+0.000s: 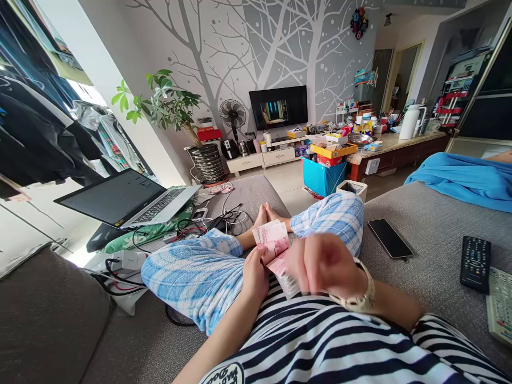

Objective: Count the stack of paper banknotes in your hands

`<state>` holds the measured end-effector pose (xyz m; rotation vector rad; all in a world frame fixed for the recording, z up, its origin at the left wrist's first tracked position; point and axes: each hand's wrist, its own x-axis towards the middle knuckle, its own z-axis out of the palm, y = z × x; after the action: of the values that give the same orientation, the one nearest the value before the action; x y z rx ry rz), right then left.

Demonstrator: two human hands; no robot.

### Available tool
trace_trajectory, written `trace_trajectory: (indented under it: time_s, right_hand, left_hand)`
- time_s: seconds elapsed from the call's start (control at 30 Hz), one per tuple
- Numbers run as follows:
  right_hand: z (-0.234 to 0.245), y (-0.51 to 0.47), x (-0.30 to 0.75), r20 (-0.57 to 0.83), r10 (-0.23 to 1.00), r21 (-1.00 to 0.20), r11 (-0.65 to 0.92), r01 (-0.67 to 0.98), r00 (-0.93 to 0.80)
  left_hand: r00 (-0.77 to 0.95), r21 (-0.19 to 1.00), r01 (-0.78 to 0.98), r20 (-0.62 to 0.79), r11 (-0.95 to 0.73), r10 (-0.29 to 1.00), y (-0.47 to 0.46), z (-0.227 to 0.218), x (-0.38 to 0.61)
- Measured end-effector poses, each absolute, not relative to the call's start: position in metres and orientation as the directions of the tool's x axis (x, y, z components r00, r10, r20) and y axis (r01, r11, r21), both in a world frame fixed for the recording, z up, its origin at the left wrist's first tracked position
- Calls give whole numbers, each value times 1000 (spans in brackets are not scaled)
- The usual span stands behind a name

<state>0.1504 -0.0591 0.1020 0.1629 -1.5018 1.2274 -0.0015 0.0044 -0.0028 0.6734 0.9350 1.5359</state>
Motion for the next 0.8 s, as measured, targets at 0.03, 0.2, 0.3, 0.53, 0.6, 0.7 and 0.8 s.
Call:
trace_trajectory:
  time_s: [0.03,0.2,0.3,0.53,0.6,0.7,0.8]
  right_hand:
    - [93,-43,153,721,655,-619,461,-636,-227]
    - [26,23,148,347,928,-841,371,-393,133]
    - [2,31,141,284,957,-921,291,-258,66]
    - [2,22,138,252,967,-932,233,-278,-35]
    - [2,22,138,258,966,-931,238,-276,-37]
    - [1,23,139,282,959,-930,267,-254,-24]
    - [0,23,138,321,947,-919,306,-247,-22]
  left_hand:
    - [-177,850,-526,-80,-25,981,4,-2,-1]
    - [-142,847,-531,-61,-24,988,6,-4,0]
    - [-110,843,-538,-49,-18,993,6,-5,0]
    - [-87,823,-568,-55,-4,995,3,-2,1]
    - [-98,814,-581,-53,-14,994,5,-3,1]
    - [-148,798,-601,-56,-45,987,11,-10,0]
    - [-165,786,-616,-66,-51,984,17,-16,-3]
